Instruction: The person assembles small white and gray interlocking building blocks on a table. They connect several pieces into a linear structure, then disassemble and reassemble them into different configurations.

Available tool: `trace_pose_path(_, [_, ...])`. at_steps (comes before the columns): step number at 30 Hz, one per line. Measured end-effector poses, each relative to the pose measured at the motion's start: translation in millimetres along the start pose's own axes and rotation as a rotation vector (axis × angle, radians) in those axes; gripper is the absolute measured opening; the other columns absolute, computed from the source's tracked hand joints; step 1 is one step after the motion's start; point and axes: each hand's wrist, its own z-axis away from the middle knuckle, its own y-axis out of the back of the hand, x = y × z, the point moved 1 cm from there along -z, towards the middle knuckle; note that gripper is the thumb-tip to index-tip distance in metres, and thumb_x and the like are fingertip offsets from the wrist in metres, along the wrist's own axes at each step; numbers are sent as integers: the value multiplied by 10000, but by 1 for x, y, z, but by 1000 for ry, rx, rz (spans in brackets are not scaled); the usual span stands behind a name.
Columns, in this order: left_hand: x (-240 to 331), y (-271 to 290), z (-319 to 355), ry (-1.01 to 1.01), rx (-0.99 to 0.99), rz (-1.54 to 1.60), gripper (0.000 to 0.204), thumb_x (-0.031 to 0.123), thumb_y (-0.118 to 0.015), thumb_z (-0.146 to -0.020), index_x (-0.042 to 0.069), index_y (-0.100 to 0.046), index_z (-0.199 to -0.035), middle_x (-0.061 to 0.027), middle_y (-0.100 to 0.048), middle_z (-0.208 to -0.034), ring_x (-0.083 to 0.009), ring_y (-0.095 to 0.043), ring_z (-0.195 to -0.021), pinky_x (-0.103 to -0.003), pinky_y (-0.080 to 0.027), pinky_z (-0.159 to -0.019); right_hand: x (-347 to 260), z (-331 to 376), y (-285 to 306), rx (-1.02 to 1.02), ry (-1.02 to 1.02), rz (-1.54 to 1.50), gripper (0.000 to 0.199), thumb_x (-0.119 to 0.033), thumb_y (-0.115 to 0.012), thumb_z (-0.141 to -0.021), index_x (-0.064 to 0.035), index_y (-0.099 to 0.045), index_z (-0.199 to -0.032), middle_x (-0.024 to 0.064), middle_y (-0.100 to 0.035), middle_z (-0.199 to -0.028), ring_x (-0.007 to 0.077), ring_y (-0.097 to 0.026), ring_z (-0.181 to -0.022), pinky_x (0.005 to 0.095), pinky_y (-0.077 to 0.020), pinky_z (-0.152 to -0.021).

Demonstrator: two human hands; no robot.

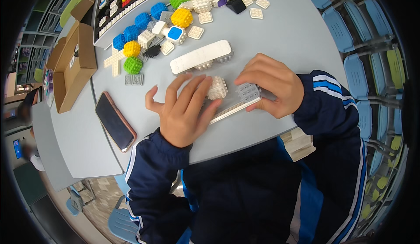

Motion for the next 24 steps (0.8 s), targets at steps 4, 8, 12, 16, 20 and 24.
trace_pose_path(4, [-1,0,2,-63,-31,70,461,327,-846,-775,149,-712,-1179,44,-716,-1166,-166,-609,-1141,-499,-219,-1026,2,1,-3,2,18,-43,584,-152,-905,-658,55,-668,-1151,178,-680,-1051,351,-648,-941,414,-534,-800])
trace_pose_path(8, [0,2,4,-109,-64,161,346,278,-846,-773,159,-704,-1066,33,-714,-1173,-171,-608,-1118,-503,-225,-1027,3,3,-5,-20,17,-42,583,-152,-900,-666,45,-668,-1163,185,-691,-1079,357,-666,-944,420,-542,-816])
trace_pose_path(12, [-1,4,5,-164,-73,242,323,220,-870,-738,156,-658,-972,10,-719,-1179,-223,-591,-1149,-499,-241,-1036,2,4,-5,-48,-16,-38,572,-155,-889,-685,31,-668,-1178,193,-697,-1098,362,-678,-929,413,-548,-819])
trace_pose_path(16, [-3,8,6,-190,-23,271,356,154,-884,-704,161,-647,-970,-38,-718,-1158,-284,-617,-1145,-522,-299,-1040,1,4,-5,-70,-42,-51,550,-158,-875,-709,25,-672,-1186,200,-701,-1120,372,-693,-965,401,-565,-830])
trace_pose_path(20, [-8,12,5,-231,22,397,240,118,-827,-707,122,-706,-914,-116,-694,-1154,-317,-655,-1139,-530,-432,-1015,-2,3,-7,-39,-14,-75,509,-140,-853,-745,26,-680,-1194,203,-703,-1151,361,-714,-994,382,-584,-829])
trace_pose_path(24, [-8,17,6,-283,-46,620,320,14,-821,-667,93,-718,-959,-166,-627,-1205,-361,-654,-1154,-549,-478,-1037,-5,3,-12,17,58,-88,543,3,-803,-711,3,-653,-1233,175,-682,-1192,346,-713,-1005,386,-598,-830])
